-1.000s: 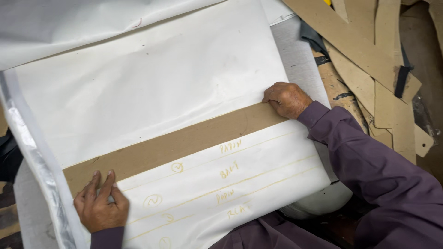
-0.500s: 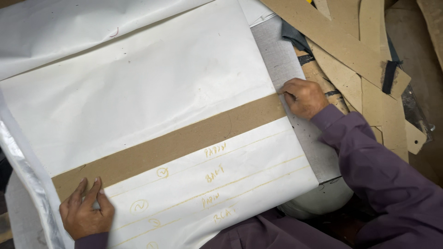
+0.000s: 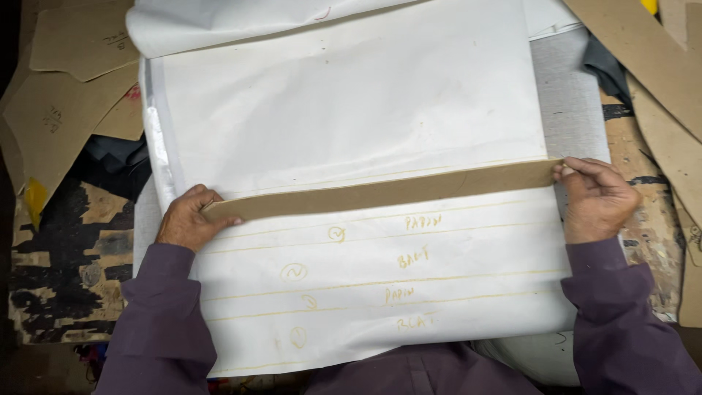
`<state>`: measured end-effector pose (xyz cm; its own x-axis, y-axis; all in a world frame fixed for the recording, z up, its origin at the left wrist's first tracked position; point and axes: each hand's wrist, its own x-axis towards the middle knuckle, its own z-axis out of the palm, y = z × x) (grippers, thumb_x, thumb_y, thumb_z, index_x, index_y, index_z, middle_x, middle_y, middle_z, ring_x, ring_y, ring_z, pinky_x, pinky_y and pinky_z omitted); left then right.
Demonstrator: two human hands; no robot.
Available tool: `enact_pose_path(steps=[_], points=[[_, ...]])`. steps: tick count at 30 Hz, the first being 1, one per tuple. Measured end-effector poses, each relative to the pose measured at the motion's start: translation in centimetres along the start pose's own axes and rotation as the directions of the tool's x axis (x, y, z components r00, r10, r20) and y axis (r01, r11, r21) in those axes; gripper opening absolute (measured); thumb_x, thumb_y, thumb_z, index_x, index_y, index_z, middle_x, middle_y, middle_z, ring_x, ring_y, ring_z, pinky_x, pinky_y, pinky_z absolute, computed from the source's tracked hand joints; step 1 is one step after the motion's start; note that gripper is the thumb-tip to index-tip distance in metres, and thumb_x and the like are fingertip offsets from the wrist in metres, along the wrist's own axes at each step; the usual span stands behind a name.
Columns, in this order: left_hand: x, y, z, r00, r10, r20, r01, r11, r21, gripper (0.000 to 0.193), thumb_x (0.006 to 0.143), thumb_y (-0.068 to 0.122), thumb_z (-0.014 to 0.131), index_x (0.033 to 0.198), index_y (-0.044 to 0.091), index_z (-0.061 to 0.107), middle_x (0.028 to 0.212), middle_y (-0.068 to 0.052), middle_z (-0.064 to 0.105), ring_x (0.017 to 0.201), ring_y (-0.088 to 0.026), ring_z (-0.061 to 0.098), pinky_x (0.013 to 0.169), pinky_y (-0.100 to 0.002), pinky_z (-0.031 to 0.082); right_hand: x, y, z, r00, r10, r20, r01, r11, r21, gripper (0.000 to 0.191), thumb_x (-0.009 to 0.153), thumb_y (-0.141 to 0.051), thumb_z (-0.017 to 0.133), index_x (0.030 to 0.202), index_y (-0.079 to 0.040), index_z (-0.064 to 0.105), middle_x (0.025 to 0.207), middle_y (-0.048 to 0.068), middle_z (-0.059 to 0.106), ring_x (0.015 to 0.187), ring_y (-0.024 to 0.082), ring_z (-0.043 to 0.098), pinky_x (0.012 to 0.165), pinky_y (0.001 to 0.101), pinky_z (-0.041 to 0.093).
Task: The person lays a long cardboard strip across a white fabric panel marked with yellow chalk lines, aligns it along the panel, and draws lines with a piece of chalk held against the strip's edge. They repeatedly reposition the strip lower across the panel and continue marking parallel chalk lines.
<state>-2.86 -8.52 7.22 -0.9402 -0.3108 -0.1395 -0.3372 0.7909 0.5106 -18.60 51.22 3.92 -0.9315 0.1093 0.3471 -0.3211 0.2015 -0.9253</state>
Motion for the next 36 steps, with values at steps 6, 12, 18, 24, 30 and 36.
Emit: enact_pose_path(steps=[6,12,18,24,30,36], points=[[3.7,-2.9,-2.1,0.965,0.081,-0.249,-0.101,0.992,-0.069,0.029,0.091,0.031,0.084,0.095,0.005,0.072,0.089,-0.007,0.066,0.082,-0.023,0.06,0.074,-0.04,0.05,-3.9,-5.0,7.1,0.983,0.103,0.155,-0.111,0.993,0.046,0.018,0.098,0.012,0.068,0.115,0.006,0.07,0.108,0.013,0.071,0.098,0.017,0.07,0.093,0.0299,0.062],[6.5,-1.9,-1.3,0.878,0.224,-0.423,-0.092,0.946,0.311,0.04,0.088,0.047,0.083,0.102,0.011,0.074,0.097,-0.008,0.07,0.101,-0.03,0.056,0.091,-0.048,0.039,-10.5,-7.6,21.9,0.837,0.151,0.527,-0.163,0.986,-0.024,0.014,0.088,0.007,0.07,0.098,-0.001,0.076,0.101,0.01,0.073,0.089,0.016,0.073,0.079,0.0263,0.062],[6.5,-1.8,1.0,0.849,0.181,-0.496,-0.052,0.963,0.263,0.03,0.099,0.043,0.073,0.108,0.015,0.073,0.105,-0.008,0.064,0.11,-0.029,0.049,0.096,-0.047,0.034,-12.4,-9.3,32.0,0.703,-0.283,0.653,0.385,0.923,-0.014,0.01,0.087,0.0,0.074,0.097,-0.004,0.075,0.1,0.011,0.075,0.092,0.027,0.073,0.081,0.0357,0.06],[6.6,-2.3,1.3,0.855,0.166,-0.492,-0.05,0.969,0.241,0.031,0.101,0.044,0.069,0.108,0.014,0.073,0.106,-0.008,0.063,0.109,-0.028,0.049,0.097,-0.046,0.034,-12.4,-8.5,36.1,0.62,-0.322,0.715,0.509,0.859,-0.055,0.008,0.086,-0.005,0.076,0.094,-0.005,0.074,0.096,0.01,0.075,0.088,0.026,0.072,0.076,0.037,0.06],[6.7,-2.8,1.7,0.863,0.161,-0.478,-0.052,0.971,0.233,0.032,0.101,0.045,0.067,0.107,0.015,0.073,0.104,-0.008,0.063,0.11,-0.028,0.049,0.097,-0.046,0.035,-11.9,-8.3,34.5,0.679,-0.179,0.712,0.37,0.921,-0.122,0.006,0.085,-0.002,0.076,0.091,-0.003,0.074,0.091,0.01,0.074,0.078,0.025,0.073,0.067,0.0343,0.061],[7.0,-3.5,2.2,0.851,0.177,-0.495,-0.062,0.969,0.24,0.031,0.1,0.045,0.068,0.107,0.015,0.073,0.104,-0.007,0.063,0.108,-0.028,0.049,0.095,-0.047,0.035,-12.3,-8.8,35.6,0.592,-0.359,0.721,0.469,0.881,0.053,0.01,0.083,-0.001,0.078,0.093,-0.003,0.074,0.094,0.012,0.074,0.079,0.025,0.073,0.069,0.0331,0.062]])
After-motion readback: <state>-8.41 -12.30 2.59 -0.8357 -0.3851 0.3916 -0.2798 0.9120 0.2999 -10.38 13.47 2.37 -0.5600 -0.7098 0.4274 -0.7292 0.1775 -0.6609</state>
